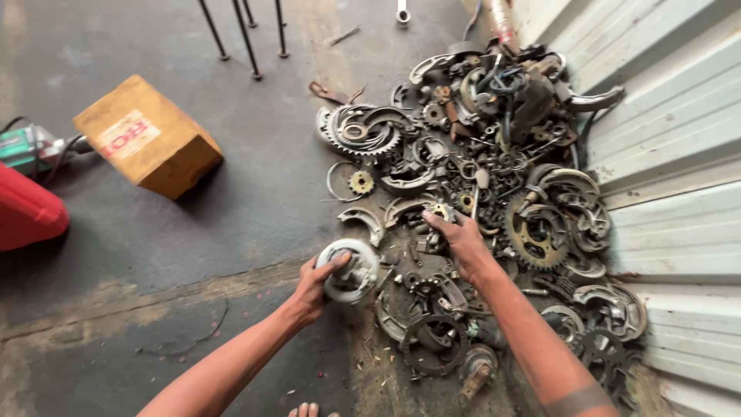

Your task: Sifting through a pile of used motorcycle mechanical parts to identify or organize specific components.

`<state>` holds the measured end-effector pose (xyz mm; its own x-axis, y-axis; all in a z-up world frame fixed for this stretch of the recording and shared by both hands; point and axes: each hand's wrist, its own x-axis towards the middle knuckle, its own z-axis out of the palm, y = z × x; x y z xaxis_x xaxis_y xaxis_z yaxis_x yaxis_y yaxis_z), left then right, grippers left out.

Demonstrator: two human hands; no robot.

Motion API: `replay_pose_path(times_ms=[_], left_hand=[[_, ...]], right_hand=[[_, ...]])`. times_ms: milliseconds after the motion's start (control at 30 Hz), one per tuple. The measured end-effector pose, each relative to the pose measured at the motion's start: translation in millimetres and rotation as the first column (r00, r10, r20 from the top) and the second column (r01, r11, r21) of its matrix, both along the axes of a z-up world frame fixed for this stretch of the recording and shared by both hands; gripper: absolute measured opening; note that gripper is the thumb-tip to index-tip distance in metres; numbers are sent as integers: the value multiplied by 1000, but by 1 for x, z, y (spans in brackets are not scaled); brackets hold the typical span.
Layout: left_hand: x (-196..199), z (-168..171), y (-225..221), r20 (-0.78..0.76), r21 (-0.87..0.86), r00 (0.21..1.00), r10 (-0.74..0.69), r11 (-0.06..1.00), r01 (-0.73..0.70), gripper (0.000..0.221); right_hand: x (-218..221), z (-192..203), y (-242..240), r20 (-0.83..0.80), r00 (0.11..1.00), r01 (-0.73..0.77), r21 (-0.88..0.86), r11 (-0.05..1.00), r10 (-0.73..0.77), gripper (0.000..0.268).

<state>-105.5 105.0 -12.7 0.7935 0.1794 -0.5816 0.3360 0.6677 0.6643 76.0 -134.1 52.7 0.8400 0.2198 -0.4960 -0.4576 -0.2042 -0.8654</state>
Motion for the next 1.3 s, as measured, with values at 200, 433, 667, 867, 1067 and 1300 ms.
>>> replay_pose_path(times_ms=[200, 433, 667, 867, 1067, 1300], left_hand=[[6, 0, -3, 76, -10, 997, 4, 1000, -3, 58], [0, 5, -8, 109, 32, 994, -2, 999, -1, 74], [6, 14, -14, 66, 170, 995, -79, 983, 67, 86], [6, 25, -22, -29, 264, 992, -127, 956, 130, 93], [-22, 54, -6, -68, 388, 995, -72, 917, 93, 95], [-116, 113, 58, -58, 577, 966, 250, 799, -172, 86]], right_hand=[[-38, 19, 47, 78, 939, -331, -67, 941, 336, 71], [-49, -35, 53, 136, 699, -514, -588, 625, 702, 74], [-61, -19, 35, -162, 842, -495, 149, 856, 515, 69], [-74, 2, 36, -235, 861, -364, 335, 869, 451, 61], [-81, -48, 49, -293, 861, -198, 560, 804, 416, 49], [-135, 0, 176, -170, 676, -417, 714, 563, 717, 49]])
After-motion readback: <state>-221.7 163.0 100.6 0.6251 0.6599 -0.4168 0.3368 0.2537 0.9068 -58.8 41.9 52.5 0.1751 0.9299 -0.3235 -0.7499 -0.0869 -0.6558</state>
